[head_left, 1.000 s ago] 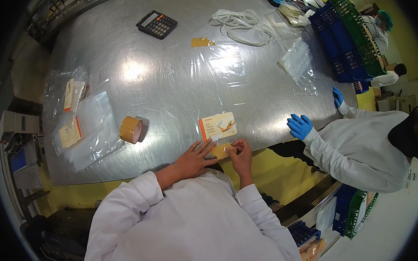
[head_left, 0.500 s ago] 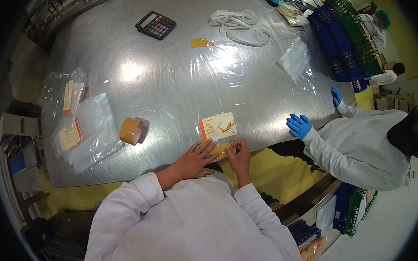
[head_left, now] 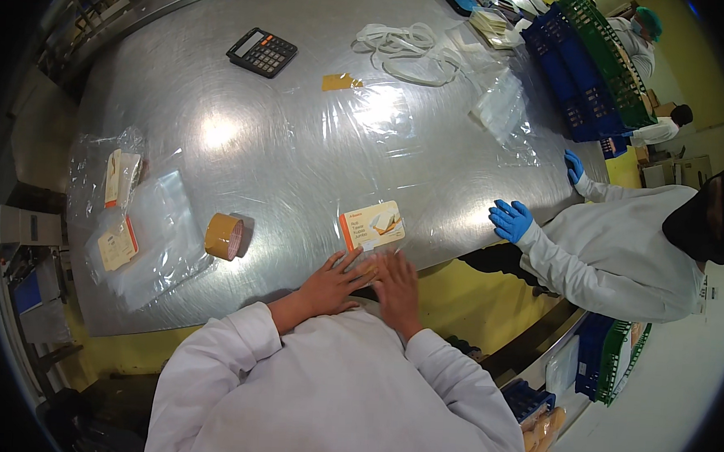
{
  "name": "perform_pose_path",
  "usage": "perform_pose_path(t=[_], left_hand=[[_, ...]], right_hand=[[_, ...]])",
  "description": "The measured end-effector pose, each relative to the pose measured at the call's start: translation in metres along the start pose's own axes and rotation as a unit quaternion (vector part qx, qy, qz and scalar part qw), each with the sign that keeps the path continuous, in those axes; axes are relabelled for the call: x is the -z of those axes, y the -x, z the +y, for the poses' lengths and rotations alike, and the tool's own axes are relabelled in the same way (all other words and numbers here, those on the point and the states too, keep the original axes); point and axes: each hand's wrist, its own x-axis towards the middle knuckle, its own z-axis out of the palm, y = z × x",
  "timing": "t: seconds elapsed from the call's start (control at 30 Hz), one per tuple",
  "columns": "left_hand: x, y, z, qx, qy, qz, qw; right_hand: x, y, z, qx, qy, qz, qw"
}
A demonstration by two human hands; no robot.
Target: The person unpacks a large bag of bread rolls and places them into a blue crate. They then retrieve small rectangular boxes from a green crate and place them onto a stainless steel table. The person uses tape to seal the boxes and arranges them on the table.
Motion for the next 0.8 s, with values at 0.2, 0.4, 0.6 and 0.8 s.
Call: perform_pose_path(t=[0.2, 0.4, 0.6, 0.8], left_hand=[[0.006, -0.001, 0.001, 0.001, -0.013, -0.044, 0.999], [0.005, 0.0, -0.001, 0.009, -0.007, -0.026, 1.0], [0.009, 0.002, -0.003, 0.012, 0.001, -0.037, 0.999], [0.021, 0.009, -0.002, 0.001, -0.015, -0.085, 0.996]], right_hand=[[0.012, 0.015, 0.055, -0.126, 0.108, 0.053, 0.985], [-0.002, -0.008, 0.013, -0.035, 0.055, -0.011, 0.998], [0.001, -0.012, 0.022, -0.126, -0.033, 0.094, 0.987], [0.001, -0.049, 0.011, -0.058, 0.033, 0.041, 0.997]])
